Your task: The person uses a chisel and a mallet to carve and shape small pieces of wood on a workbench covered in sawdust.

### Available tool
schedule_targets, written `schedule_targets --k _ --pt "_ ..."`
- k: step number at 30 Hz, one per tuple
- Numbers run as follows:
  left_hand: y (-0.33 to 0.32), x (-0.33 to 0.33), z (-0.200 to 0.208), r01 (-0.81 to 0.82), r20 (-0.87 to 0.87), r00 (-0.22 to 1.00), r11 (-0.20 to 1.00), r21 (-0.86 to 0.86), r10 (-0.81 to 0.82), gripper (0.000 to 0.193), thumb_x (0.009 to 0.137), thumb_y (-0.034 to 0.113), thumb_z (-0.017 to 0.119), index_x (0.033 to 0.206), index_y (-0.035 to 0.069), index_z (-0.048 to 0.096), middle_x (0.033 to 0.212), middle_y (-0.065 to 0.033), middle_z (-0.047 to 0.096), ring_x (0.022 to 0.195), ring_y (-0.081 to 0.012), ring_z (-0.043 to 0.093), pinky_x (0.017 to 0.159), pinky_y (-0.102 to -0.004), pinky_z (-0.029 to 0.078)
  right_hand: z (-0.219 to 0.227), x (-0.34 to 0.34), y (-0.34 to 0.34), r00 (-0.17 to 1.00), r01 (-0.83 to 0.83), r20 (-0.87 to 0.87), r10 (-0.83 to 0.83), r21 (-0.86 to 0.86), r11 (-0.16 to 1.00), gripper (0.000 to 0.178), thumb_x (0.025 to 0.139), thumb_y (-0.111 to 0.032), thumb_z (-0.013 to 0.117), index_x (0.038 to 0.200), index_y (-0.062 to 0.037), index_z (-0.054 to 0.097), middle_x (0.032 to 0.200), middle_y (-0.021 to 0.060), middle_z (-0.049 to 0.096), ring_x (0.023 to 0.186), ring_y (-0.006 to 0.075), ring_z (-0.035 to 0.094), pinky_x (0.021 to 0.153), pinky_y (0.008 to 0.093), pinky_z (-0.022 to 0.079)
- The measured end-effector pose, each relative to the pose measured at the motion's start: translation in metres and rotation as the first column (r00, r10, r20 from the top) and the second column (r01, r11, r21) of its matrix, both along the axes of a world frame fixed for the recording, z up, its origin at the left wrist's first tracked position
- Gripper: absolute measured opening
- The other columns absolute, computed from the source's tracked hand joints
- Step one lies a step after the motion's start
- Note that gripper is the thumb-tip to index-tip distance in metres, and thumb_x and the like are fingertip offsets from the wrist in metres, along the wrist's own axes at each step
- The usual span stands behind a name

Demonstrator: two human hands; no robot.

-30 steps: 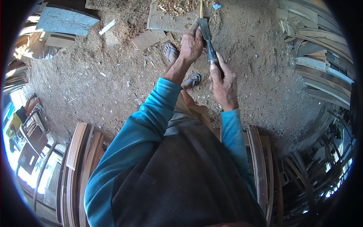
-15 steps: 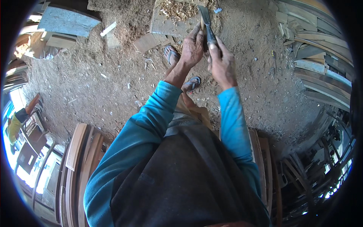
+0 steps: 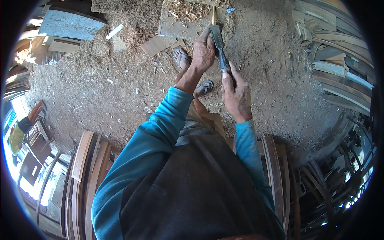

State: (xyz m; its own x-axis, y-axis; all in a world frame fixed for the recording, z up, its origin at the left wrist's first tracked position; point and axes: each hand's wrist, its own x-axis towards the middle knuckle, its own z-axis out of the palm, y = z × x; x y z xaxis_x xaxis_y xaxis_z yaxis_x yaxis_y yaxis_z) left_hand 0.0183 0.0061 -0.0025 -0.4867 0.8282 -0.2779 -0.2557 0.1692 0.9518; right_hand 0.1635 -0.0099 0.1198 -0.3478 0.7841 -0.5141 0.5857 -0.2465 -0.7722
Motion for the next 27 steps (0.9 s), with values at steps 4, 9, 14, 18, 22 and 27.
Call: schedule_targets --k 4,9,14,18,22,27 --pt "-0.001 0.004 -0.007 -0.044 0.021 0.999 0.999 -0.013 0.044 0.038 0.113 0.025 0.039 0.143 0.008 0.053 0.081 -0.0035 0.069 0.063 -0.0113 0.061 0.056 -0.0291 0.051 0.010 -0.013 0.000 0.994 -0.069 0.097 0.056 0.136 0.988 0.051 0.106 -0.029 0.054 0.149 -0.0018 0.050 0.079 0.0100 0.063 0.063 0.0166 0.061 0.058 0.0359 0.051" --pt "0.002 0.004 -0.011 -0.055 -0.107 0.992 0.996 0.073 0.062 0.043 0.112 0.024 0.042 0.152 0.008 0.047 0.079 -0.0018 0.065 0.062 -0.0107 0.059 0.055 -0.0278 0.050 -0.013 -0.040 0.037 0.986 -0.112 0.142 0.085 0.199 0.974 0.050 0.105 -0.031 0.051 0.146 -0.0012 0.053 0.106 0.0256 0.068 0.089 0.0347 0.070 0.076 0.0435 0.057" --pt "0.002 -0.003 0.007 0.002 0.034 0.999 1.000 -0.023 -0.001 0.046 0.113 0.027 0.041 0.154 0.007 0.042 0.080 -0.0005 0.064 0.060 -0.0083 0.056 0.053 -0.0258 0.048 -0.032 -0.031 0.054 0.998 -0.044 0.045 0.042 0.056 0.997 0.053 0.106 -0.036 0.049 0.147 -0.0027 0.052 0.100 0.0203 0.069 0.081 0.0259 0.071 0.066 0.0377 0.059" --pt "-0.003 -0.002 -0.003 -0.041 0.191 0.981 0.999 0.023 0.036 0.046 0.113 0.029 0.039 0.154 0.008 0.042 0.081 -0.0001 0.064 0.059 -0.0074 0.055 0.053 -0.0247 0.048 0.001 -0.002 0.016 1.000 -0.002 -0.020 0.001 -0.086 0.996 0.052 0.108 -0.035 0.049 0.151 -0.0065 0.049 0.078 0.0013 0.056 0.059 0.0071 0.056 0.049 0.0266 0.049" --pt "0.001 0.001 0.003 -0.069 0.129 0.990 0.997 0.042 0.063 0.044 0.113 0.029 0.037 0.151 0.008 0.046 0.082 -0.0003 0.063 0.061 -0.0074 0.055 0.053 -0.0237 0.046 0.001 0.006 -0.013 0.991 0.059 -0.112 -0.073 -0.124 0.991 0.049 0.108 -0.030 0.052 0.151 -0.0069 0.050 0.074 -0.0010 0.054 0.058 0.0055 0.052 0.049 0.0257 0.046" --pt "-0.002 -0.006 0.002 -0.024 0.081 0.996 0.999 -0.025 0.026 0.041 0.113 0.025 0.038 0.147 0.006 0.050 0.080 0.0001 0.059 0.061 -0.0075 0.052 0.053 -0.0243 0.044 -0.003 -0.011 0.007 0.984 0.079 -0.141 -0.105 -0.174 0.981 0.052 0.107 -0.034 0.053 0.151 -0.0060 0.050 0.073 -0.0017 0.053 0.058 0.0056 0.051 0.049 0.0261 0.046"
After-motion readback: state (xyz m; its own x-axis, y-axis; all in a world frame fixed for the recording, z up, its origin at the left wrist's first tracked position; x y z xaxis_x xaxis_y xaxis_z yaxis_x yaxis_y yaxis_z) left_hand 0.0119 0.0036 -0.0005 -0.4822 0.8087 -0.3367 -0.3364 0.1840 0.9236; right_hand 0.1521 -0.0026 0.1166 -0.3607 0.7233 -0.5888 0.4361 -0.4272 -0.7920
